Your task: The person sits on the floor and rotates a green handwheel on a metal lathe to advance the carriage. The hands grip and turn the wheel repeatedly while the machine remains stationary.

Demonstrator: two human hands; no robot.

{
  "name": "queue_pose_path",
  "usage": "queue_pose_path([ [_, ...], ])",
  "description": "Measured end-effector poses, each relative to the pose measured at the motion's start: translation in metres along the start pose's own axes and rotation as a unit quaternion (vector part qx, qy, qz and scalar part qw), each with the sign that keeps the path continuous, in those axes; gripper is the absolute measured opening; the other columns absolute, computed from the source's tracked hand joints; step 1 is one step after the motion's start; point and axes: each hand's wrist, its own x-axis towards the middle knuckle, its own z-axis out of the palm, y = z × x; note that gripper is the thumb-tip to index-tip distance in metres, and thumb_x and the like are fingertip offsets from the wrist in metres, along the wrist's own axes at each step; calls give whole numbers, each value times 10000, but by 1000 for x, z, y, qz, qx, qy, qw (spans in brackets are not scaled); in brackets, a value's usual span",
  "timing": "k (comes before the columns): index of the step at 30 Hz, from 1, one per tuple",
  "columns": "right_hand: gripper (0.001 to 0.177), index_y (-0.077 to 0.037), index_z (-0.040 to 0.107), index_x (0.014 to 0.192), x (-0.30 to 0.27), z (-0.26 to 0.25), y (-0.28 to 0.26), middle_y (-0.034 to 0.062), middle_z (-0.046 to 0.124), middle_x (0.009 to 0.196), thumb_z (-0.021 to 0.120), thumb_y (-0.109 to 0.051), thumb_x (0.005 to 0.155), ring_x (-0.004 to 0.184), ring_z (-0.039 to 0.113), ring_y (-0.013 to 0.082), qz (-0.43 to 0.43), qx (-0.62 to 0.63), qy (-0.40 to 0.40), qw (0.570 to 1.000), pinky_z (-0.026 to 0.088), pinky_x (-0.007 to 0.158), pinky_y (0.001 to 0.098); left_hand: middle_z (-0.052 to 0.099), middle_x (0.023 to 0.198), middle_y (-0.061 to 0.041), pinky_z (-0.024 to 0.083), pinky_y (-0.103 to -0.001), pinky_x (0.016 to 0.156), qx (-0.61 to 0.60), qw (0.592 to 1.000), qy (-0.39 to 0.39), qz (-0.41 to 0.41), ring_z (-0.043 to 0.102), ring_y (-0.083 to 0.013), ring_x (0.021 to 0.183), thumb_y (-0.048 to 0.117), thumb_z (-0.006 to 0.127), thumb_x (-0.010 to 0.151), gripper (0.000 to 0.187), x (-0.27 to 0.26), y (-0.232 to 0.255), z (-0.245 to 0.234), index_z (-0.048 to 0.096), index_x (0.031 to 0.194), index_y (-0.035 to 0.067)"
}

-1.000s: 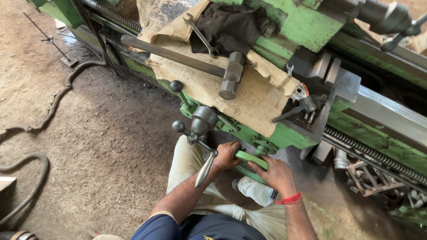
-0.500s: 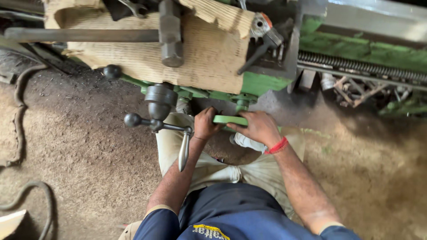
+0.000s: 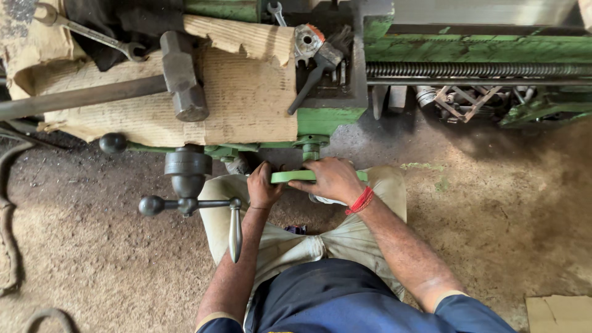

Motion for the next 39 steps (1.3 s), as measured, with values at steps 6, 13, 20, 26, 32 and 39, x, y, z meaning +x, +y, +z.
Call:
queue_pose_path([
  [6, 680, -175, 785, 1045, 2, 0, 1, 151, 736, 745, 587, -784, 819, 750, 723, 369, 8, 2, -20, 1000, 553, 692, 535, 574, 779, -188, 468, -516, 594, -2, 1000, 6, 2, 584, -448, 703, 231, 799, 793, 347, -2, -1, 2, 506, 822, 47],
  [13, 679, -150, 777, 985, 1, -1, -2, 142, 741, 762, 596, -782, 814, 762, 724, 372, 12, -3, -19, 1000, 554, 663, 540, 575, 752, -191, 459, -509, 576, 7, 1000, 23, 2, 580, -454, 670, 226, 792, 860, 343, 2, 5, 0, 508, 803, 43],
  [20, 685, -149, 771, 992, 1, 0, -2, 136, 731, 726, 582, -787, 828, 740, 732, 362, 15, -4, -32, 999, 560, 668, 537, 588, 766, -183, 468, -504, 589, -11, 1000, 23, 5, 591, -444, 683, 210, 777, 872, 307, 2, 8, -2, 526, 819, 42],
  [26, 698, -156, 775, 998, 2, -1, -2, 140, 726, 711, 560, -798, 827, 738, 735, 360, 15, -3, -31, 999, 560, 677, 543, 585, 771, -191, 471, -505, 602, -2, 1000, 25, -15, 588, -455, 698, 197, 774, 856, 299, 0, 3, 2, 526, 811, 34],
  [32, 725, -133, 758, 996, 4, 7, 3, 137, 724, 684, 557, -807, 822, 715, 733, 356, 4, 4, -26, 1000, 560, 667, 536, 604, 827, -217, 491, -508, 634, 3, 1000, 26, -8, 601, -475, 748, 187, 768, 820, 292, -9, -9, 9, 566, 923, 4],
  [39, 707, -131, 756, 935, 2, 8, 3, 138, 718, 702, 562, -802, 827, 722, 730, 361, 0, -2, -15, 1000, 556, 651, 536, 599, 835, -225, 497, -504, 629, -4, 999, 33, -1, 595, -481, 748, 180, 750, 782, 316, -11, -13, 11, 563, 950, -11],
])
